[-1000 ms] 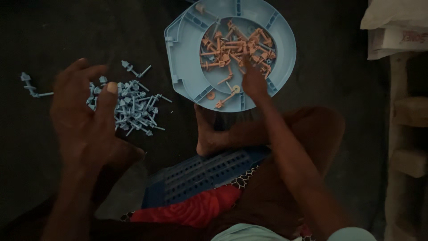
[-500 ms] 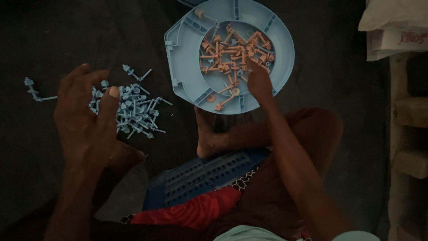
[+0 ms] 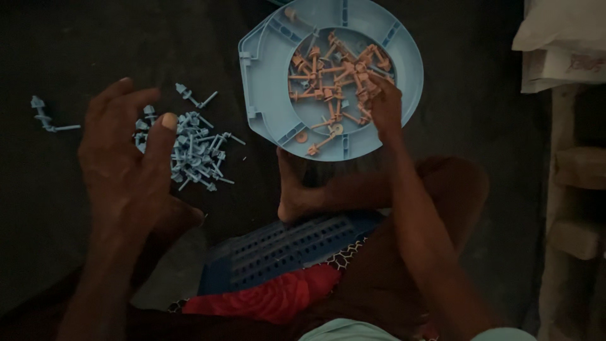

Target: The person sits on the floor and assembles small plastic components by hand. They pick up a grey piece and an orange piece, fit them together, and place the finished assembly into a blue plastic container. The process is repeated continuously.

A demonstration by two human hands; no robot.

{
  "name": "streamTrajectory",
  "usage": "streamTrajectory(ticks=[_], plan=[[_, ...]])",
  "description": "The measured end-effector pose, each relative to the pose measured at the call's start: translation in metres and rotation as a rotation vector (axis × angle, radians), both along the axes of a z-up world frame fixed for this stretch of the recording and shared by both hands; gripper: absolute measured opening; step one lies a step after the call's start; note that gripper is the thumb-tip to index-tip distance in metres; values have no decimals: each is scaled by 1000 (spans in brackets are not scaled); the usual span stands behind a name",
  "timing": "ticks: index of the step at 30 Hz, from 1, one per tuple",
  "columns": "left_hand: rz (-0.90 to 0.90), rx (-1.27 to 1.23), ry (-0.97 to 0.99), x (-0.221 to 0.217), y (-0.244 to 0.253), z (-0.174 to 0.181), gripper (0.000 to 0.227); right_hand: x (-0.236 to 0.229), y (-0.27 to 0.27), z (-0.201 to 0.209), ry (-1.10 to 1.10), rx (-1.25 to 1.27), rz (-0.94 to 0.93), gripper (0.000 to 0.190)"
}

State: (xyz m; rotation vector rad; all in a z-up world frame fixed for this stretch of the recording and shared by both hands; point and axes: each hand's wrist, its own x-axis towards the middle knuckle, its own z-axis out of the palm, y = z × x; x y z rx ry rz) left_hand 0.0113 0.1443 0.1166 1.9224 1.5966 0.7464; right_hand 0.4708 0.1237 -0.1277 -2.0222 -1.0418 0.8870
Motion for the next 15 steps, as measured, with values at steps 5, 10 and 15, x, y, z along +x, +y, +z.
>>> streamTrajectory(ticks=[5,10,15], plan=[[25,-53,-83,1,-1,3,36,1,-10,-10,-209,-59,-3,21],[-5,-49,46,-5,-5,-6,37,-16,-23,-50,-663,215,363,23],[-9,-39,49,-8,-6,-11,37,-15,-24,-67,-627,226,354,25]])
